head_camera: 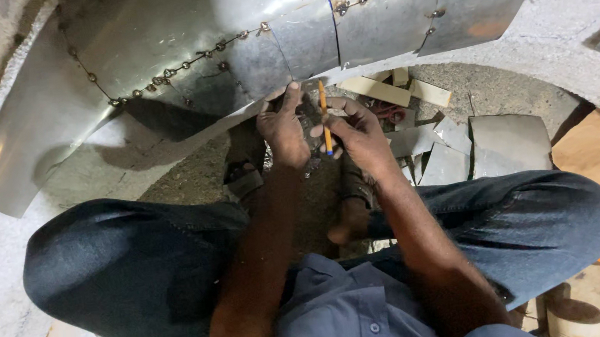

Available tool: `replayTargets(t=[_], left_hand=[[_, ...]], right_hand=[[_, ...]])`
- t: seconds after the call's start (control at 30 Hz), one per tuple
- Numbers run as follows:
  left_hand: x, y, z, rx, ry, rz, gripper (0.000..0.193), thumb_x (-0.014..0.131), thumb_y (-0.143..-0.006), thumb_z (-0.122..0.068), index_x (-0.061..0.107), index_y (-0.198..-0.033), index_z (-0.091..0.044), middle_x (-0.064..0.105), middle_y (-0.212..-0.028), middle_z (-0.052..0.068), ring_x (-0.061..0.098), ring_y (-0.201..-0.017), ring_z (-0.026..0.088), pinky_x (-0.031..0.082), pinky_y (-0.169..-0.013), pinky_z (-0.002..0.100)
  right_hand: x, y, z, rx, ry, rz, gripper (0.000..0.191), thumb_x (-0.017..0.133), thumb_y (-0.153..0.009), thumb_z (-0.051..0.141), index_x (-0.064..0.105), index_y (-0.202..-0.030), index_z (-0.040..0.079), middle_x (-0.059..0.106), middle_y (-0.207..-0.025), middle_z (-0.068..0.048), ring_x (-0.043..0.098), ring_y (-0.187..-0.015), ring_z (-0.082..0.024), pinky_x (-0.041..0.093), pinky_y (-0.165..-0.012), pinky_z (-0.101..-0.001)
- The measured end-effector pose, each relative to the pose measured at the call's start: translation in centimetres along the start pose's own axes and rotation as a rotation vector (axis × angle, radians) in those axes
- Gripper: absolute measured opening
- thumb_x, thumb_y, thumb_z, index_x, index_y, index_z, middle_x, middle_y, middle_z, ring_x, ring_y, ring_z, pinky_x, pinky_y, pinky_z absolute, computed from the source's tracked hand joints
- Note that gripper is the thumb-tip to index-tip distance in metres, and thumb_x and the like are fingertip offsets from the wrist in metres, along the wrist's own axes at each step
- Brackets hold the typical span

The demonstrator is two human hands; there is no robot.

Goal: The person sits on the floor and fits a small metal sheet into a seam on a large curved metal duct. They then use an angle grinder to cut and smooth metal pieces, creating sparks, and mark the duct with a pencil. The person continues to grind and fit metal pieces into the duct assembly.

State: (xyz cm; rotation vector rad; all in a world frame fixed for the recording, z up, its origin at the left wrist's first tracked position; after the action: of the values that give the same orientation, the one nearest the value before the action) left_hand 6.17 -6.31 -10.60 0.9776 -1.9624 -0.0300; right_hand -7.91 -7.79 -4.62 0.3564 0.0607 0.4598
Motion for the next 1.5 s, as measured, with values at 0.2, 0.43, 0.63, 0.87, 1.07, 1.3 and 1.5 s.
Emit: replayTargets(t=[0.2,0.43,0.63,0.87,1.07,1.3,1.5], left_hand=[[0.0,-0.1,-0.2,-0.069,-0.044,-0.077,0.009,0.076,-0.090,-0.002,0.070,-0.098,-0.005,0.075,-0.094,0.005,0.071,-0.078,0.014,0.055,-0.064,0.029],[-0.1,-0.5,0.3,-0.014,0.041,0.085,0.014,0.077,-0.096,-0.003,0.065,-0.102,-0.003,0.071,-0.091,0.008,0.068,-0.072,0.015,0.051,-0.057,0.029],[-0.3,-0.5,0.5,-0.022,-0.027,-0.007,0.028,0.078,-0.083,-0.004,0.062,-0.106,-0.008,0.072,-0.083,0.007,0.069,-0.065,0.014,0.052,-0.050,0.028],[-0.6,-0.4,0.0,0.081,-0.104,-0.120,0.013,0.080,-0.090,-0.004,0.071,-0.098,-0.001,0.073,-0.089,0.005,0.066,-0.072,0.014,0.050,-0.059,0.027],[-0.4,-0.8,-0.1,0.220,0.049,0.004,0.009,0.079,-0.090,0.002,0.073,-0.096,-0.002,0.075,-0.091,0.006,0.069,-0.079,0.014,0.058,-0.073,0.030],[-0.1,-0.8,-0.1,0.210,0.095,0.010,0.011,0.080,-0.088,0.002,0.074,-0.095,-0.003,0.075,-0.093,0.005,0.069,-0.079,0.013,0.057,-0.072,0.030],[0.1,-0.8,-0.1,0.183,0.039,0.001,0.012,0.082,-0.089,0.000,0.073,-0.095,-0.002,0.076,-0.089,0.007,0.070,-0.072,0.014,0.052,-0.061,0.027]], right_hand=[[1.3,0.0,3.2,-0.217,0.184,0.000,0.033,0.067,-0.101,0.007,0.068,-0.134,0.003,0.074,-0.099,-0.003,0.065,-0.083,-0.005,0.052,-0.070,-0.0207],[2.0,0.1,5.3,-0.275,0.318,-0.085,0.036,0.071,-0.097,0.004,0.069,-0.133,0.005,0.071,-0.088,-0.001,0.061,-0.076,-0.003,0.051,-0.068,-0.0188],[2.6,-0.3,8.0,-0.569,0.411,-0.029,0.043,0.070,-0.094,-0.002,0.063,-0.135,0.007,0.072,-0.108,-0.003,0.068,-0.092,-0.005,0.060,-0.077,-0.0205],[0.9,-0.5,5.9,-0.209,0.354,-0.102,0.028,0.069,-0.097,0.000,0.072,-0.125,0.003,0.075,-0.088,-0.003,0.065,-0.068,-0.006,0.053,-0.059,-0.0216],[0.4,-0.2,4.2,-0.168,0.228,-0.132,0.026,0.069,-0.098,0.004,0.071,-0.125,0.002,0.074,-0.087,-0.004,0.062,-0.066,-0.006,0.050,-0.059,-0.0215],[-0.5,-0.2,2.1,-0.180,0.244,-0.172,0.016,0.074,-0.104,0.013,0.071,-0.114,0.000,0.073,-0.087,-0.006,0.059,-0.066,-0.007,0.045,-0.057,-0.0231],[-1.9,0.3,1.5,-0.133,0.143,-0.269,0.021,0.070,-0.102,0.019,0.074,-0.117,0.006,0.078,-0.099,-0.004,0.055,-0.066,-0.005,0.041,-0.054,-0.0213]])
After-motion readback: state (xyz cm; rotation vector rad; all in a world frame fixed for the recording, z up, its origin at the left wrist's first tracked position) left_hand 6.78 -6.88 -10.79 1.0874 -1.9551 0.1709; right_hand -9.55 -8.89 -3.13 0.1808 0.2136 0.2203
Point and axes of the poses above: each hand's wrist, its own y-axis away from the middle knuckle, its own x-axis out of the palm, z = x × y, the point moved 5 cm from there along -y, towards the middle knuckle
